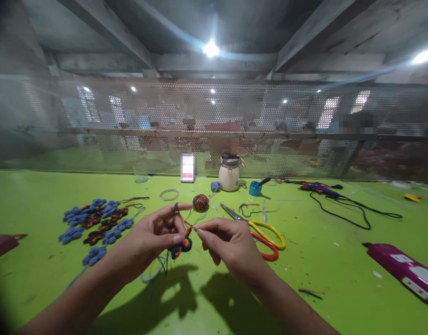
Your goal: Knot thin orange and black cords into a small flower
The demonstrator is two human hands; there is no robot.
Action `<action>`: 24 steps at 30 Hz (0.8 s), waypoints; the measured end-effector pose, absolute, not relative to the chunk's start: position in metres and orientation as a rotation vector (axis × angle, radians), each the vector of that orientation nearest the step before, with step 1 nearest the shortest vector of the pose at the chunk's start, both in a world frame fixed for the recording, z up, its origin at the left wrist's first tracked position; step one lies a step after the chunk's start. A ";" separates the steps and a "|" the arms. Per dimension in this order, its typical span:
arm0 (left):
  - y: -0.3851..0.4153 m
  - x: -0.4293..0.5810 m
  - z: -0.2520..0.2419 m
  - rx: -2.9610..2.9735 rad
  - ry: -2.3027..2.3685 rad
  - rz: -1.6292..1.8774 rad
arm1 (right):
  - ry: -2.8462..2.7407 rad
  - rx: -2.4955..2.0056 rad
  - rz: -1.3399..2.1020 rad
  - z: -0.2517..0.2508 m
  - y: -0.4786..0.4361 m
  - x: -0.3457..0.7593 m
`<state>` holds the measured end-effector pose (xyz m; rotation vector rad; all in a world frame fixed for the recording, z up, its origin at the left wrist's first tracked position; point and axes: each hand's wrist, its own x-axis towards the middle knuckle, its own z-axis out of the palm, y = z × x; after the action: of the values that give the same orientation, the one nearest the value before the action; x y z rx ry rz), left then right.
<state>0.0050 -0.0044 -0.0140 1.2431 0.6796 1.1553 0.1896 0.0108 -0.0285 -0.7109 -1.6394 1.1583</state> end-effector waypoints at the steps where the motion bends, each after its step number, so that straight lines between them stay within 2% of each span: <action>1: -0.004 0.006 -0.014 1.289 0.702 1.159 | -1.630 -0.717 1.190 -0.029 0.011 0.189; 12: -0.009 0.013 -0.018 1.806 0.962 1.149 | -1.588 -0.820 1.374 -0.030 0.011 0.187; 16: -0.010 0.015 -0.028 2.037 1.066 1.252 | -1.493 -0.882 1.402 -0.033 0.014 0.183; 24: -0.010 0.020 -0.023 1.655 0.969 1.465 | -1.234 -0.752 1.499 -0.040 0.013 0.179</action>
<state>0.0200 -0.0104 -0.0234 1.6555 0.9686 1.4649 0.1785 0.0126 -0.0405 -0.7523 -1.2344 1.4991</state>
